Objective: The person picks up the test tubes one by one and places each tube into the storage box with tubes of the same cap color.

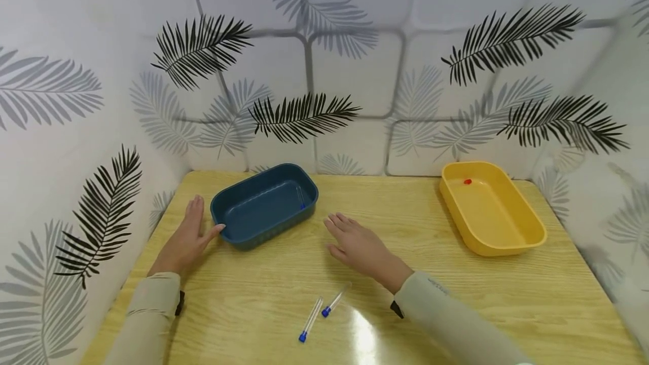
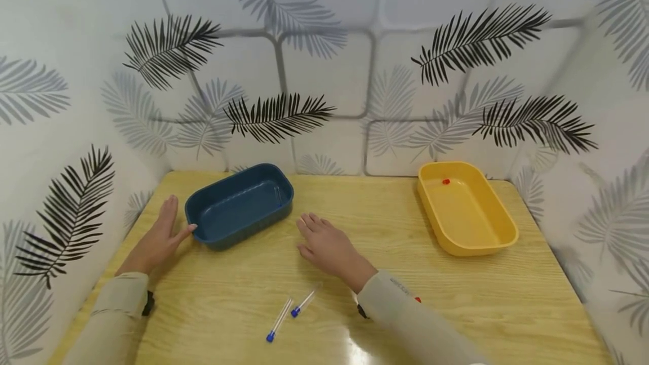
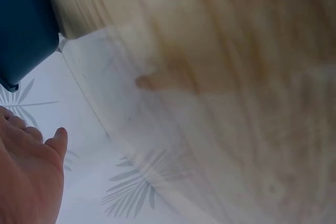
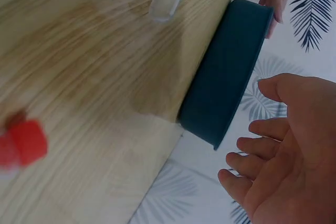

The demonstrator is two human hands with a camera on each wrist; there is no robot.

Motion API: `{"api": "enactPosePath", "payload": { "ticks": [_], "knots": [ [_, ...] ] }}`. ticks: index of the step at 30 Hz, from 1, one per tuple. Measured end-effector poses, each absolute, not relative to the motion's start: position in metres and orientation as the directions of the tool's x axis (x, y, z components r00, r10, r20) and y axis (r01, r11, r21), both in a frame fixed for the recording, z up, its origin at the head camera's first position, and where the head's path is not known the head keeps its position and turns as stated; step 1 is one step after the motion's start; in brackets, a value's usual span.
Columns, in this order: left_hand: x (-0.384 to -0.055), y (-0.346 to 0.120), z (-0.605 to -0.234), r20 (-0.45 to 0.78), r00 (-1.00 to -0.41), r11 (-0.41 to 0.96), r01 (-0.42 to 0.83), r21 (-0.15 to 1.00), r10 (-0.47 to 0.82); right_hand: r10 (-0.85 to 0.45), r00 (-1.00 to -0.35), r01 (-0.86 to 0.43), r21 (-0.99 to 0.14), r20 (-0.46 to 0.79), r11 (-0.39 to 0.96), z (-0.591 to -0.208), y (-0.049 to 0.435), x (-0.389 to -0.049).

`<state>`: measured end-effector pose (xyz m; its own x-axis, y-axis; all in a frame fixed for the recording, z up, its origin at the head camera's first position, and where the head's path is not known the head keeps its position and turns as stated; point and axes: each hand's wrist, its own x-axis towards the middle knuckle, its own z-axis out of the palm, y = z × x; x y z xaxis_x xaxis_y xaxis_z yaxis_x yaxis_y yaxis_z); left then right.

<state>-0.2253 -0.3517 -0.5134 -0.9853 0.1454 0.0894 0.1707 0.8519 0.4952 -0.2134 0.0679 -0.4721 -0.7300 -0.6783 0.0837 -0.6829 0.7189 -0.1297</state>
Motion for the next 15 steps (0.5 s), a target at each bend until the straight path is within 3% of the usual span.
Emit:
{"api": "enactPosePath", "payload": {
  "ticks": [6, 15],
  "knots": [
    [-0.23, -0.346, -0.512, 0.083, -0.986, 0.859, 0.168, 0.485, 0.146, -0.689, -0.716, -0.698, -0.138, 0.11, 0.703, -0.48, 0.042, -0.224],
    [-0.239, -0.343, -0.513, 0.072, -0.986, 0.861, 0.169, 0.479, 0.154, -0.702, -0.706, -0.707, -0.043, 0.095, 0.706, -0.481, 0.014, -0.236]
  ]
}}
